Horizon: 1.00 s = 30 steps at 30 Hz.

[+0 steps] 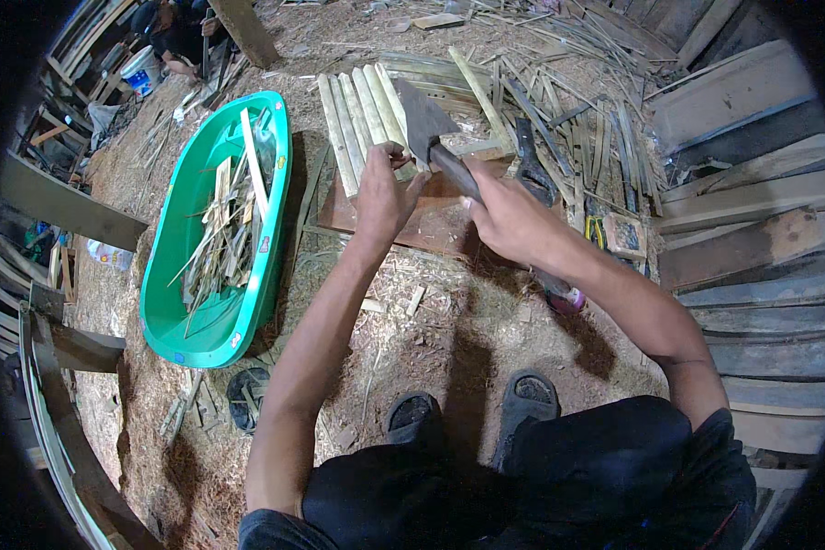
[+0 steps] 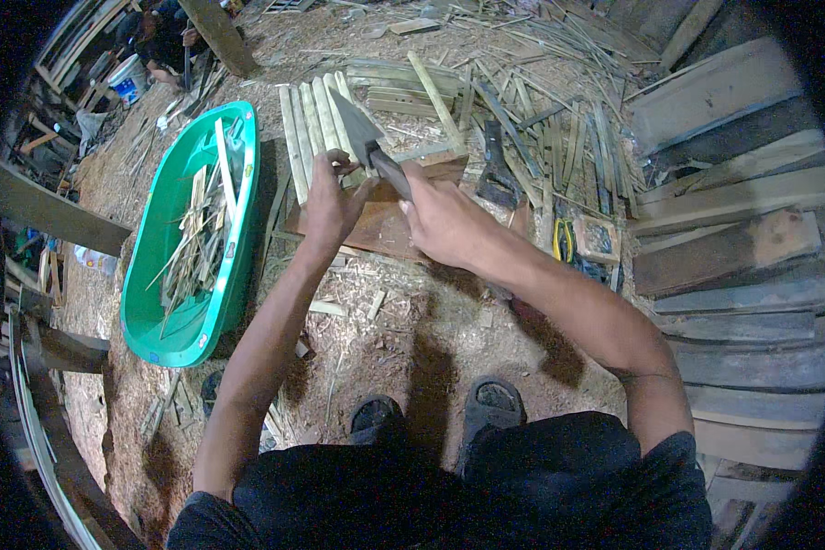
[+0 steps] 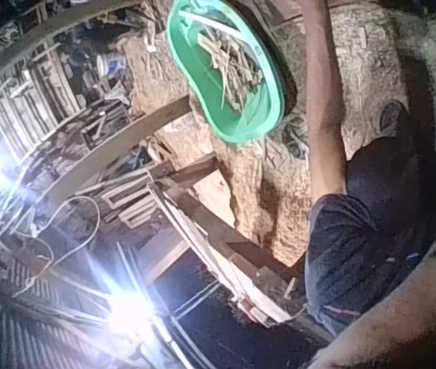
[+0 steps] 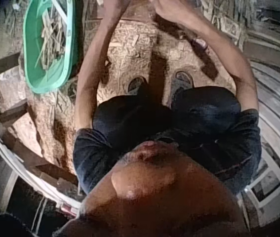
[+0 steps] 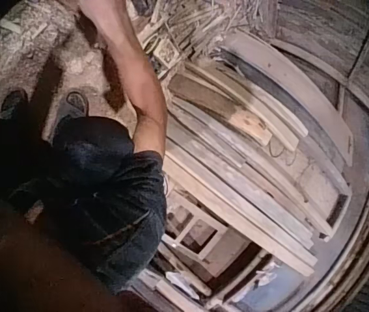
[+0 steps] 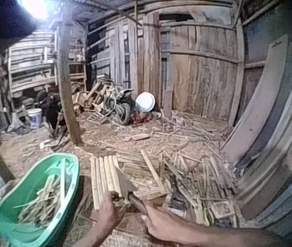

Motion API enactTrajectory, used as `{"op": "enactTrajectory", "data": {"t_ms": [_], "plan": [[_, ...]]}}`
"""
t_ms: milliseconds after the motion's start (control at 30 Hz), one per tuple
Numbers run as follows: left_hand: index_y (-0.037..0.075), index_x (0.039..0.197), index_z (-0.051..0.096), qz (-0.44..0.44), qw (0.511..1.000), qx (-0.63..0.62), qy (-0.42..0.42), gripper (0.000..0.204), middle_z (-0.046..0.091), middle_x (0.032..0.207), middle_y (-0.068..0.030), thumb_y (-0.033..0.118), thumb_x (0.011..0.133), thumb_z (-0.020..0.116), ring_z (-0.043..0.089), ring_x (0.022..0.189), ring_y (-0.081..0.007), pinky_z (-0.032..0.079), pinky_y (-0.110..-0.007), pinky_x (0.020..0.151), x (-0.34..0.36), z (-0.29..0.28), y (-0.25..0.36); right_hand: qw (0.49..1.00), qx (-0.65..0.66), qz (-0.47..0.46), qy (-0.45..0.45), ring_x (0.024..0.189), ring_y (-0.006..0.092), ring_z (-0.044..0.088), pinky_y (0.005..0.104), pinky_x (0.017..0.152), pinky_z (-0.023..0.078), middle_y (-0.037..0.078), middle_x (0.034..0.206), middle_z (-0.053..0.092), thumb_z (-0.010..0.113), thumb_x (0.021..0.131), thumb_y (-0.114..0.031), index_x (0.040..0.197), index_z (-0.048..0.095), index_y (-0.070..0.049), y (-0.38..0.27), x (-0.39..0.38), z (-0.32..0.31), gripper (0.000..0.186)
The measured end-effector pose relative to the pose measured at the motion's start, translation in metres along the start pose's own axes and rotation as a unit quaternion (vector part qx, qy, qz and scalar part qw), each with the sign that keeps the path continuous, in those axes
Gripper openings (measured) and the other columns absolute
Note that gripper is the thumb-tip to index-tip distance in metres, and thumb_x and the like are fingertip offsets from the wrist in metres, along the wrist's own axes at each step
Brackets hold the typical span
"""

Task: Cutting and assembling small wooden strips to create a miniature fence structure.

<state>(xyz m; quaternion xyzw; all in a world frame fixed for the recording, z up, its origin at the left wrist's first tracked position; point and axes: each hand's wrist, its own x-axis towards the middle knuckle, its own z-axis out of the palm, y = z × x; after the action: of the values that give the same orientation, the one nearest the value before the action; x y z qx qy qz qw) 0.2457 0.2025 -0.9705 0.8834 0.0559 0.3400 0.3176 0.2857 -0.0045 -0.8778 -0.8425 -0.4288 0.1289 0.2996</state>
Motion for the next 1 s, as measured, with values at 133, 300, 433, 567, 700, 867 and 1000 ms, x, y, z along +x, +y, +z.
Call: {"op": "enactTrajectory", "data": {"t_ms": [133,300,433,567,700,867,1000], "plan": [[0.001,0.117,0.045,-0.003,1.0,-0.01,0.0,0.059,0.058,0.107,-0.0166,0.015,0.075,0.085,0.066,0.101,-0.0291,0.053,-0.039,0.084,0.001,-0.001,-0.004,0.999,-0.003,-0.025,0.028,0.065,0.0393,0.067,0.0477,0.057,0.053,0.027,0.076,0.064,0.047,0.097,-0.007,0.141,0.027,0.011,-0.017,0.0,-0.01,0.051],[0.0,0.12,0.044,0.028,1.0,0.007,0.002,0.061,0.057,0.109,-0.0172,0.016,0.077,0.084,0.066,0.103,-0.0288,0.052,-0.039,0.083,0.001,0.002,-0.003,1.0,-0.024,-0.005,-0.002,0.07,0.0394,0.068,0.0493,0.06,0.052,0.028,0.078,0.064,0.046,0.097,-0.008,0.14,0.027,0.011,0.005,-0.002,0.008,0.05],[0.0,0.123,0.043,-0.005,1.0,-0.005,0.004,0.06,0.053,0.114,-0.0172,0.012,0.079,0.082,0.066,0.105,-0.0279,0.052,-0.038,0.082,-0.002,-0.001,0.001,1.0,0.01,-0.007,-0.012,0.07,0.0415,0.068,0.0494,0.06,0.053,0.029,0.078,0.063,0.047,0.097,-0.009,0.14,0.026,0.01,-0.007,0.0,-0.005,0.051],[0.0,0.125,0.041,0.0,1.0,-0.007,0.003,0.062,0.051,0.117,-0.0172,0.011,0.079,0.081,0.066,0.106,-0.0265,0.053,-0.038,0.083,0.0,0.0,-0.002,0.999,0.01,-0.031,0.029,0.07,0.0428,0.067,0.0493,0.06,0.052,0.029,0.076,0.063,0.047,0.098,-0.01,0.14,0.025,0.011,-0.009,0.002,-0.004,0.051],[0.0,0.127,0.041,0.017,1.0,-0.005,0.012,0.065,0.05,0.118,-0.0169,0.013,0.078,0.082,0.066,0.107,-0.0257,0.053,-0.037,0.082,0.001,0.002,-0.002,1.0,-0.008,0.014,-0.018,0.067,0.0397,0.068,0.0467,0.057,0.053,0.027,0.073,0.063,0.047,0.098,-0.01,0.139,0.027,0.012,0.009,0.0,0.007,0.051],[0.001,0.128,0.041,0.007,1.0,-0.001,0.016,0.066,0.051,0.117,-0.0163,0.011,0.077,0.083,0.067,0.104,-0.0254,0.054,-0.037,0.08,-0.002,0.003,-0.002,1.0,0.024,-0.004,-0.006,0.06,0.0347,0.067,0.0436,0.05,0.051,0.023,0.071,0.063,0.046,0.097,-0.008,0.139,0.026,0.013,0.003,0.002,-0.002,0.051],[0.001,0.127,0.041,0.014,1.0,-0.007,0.019,0.066,0.051,0.116,-0.0163,0.011,0.077,0.083,0.067,0.103,-0.026,0.054,-0.037,0.079,-0.003,0.003,-0.003,1.0,0.004,-0.023,0.019,0.056,0.0321,0.064,0.0428,0.048,0.05,0.02,0.069,0.062,0.045,0.098,-0.008,0.14,0.026,0.013,0.002,-0.002,0.007,0.051]]}}
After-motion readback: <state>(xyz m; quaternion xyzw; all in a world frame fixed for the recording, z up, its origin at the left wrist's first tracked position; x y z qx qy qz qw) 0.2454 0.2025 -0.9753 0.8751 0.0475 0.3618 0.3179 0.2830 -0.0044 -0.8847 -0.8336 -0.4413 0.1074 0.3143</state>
